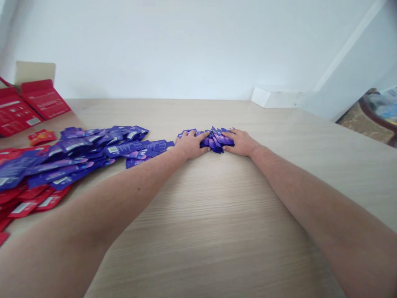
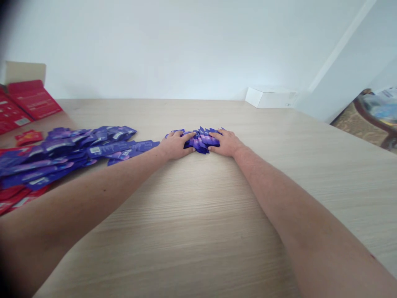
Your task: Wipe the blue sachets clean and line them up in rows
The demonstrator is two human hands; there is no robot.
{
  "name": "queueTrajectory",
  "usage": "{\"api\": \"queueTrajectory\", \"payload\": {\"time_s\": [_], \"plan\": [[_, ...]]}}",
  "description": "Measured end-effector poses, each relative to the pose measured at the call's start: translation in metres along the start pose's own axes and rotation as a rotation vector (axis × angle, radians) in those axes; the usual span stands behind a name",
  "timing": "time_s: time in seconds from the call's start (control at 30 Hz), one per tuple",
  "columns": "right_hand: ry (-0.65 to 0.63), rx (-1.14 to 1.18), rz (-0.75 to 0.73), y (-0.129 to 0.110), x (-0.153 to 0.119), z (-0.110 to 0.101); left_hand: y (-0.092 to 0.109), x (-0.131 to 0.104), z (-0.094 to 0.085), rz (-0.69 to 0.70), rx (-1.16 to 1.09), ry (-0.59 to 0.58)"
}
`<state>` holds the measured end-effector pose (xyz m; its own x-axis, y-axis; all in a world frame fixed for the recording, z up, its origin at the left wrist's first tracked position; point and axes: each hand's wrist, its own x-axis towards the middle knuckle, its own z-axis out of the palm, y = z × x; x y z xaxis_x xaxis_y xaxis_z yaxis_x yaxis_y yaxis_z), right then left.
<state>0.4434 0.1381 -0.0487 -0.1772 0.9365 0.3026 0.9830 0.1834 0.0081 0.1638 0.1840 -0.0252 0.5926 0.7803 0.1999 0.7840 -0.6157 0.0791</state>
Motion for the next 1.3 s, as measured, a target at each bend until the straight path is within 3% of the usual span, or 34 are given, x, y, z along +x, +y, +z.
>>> {"api": "queueTrajectory", "payload": {"time_s": [0.23,0.47,0.67,0.83,1.3], "plan": [[-0.006,0.004,-0.008,0.008,0.016,0.005,-0.007,0.016,0.003,-0.003,-0.013,-0.002],[0.012,0.008,-0.013,0.010,0.015,0.005,-0.007,0.015,0.000,-0.010,-0.014,-0.002],[0.100,0.052,0.000,0.012,0.007,0.009,0.017,0.005,-0.007,0.049,0.000,0.076],[0.139,0.077,-0.015,0.013,0.004,0.007,0.040,0.011,-0.003,0.113,0.013,0.138],[0.127,0.082,-0.005,0.016,0.002,0.005,0.050,0.030,0.006,0.047,0.031,0.141]]}}
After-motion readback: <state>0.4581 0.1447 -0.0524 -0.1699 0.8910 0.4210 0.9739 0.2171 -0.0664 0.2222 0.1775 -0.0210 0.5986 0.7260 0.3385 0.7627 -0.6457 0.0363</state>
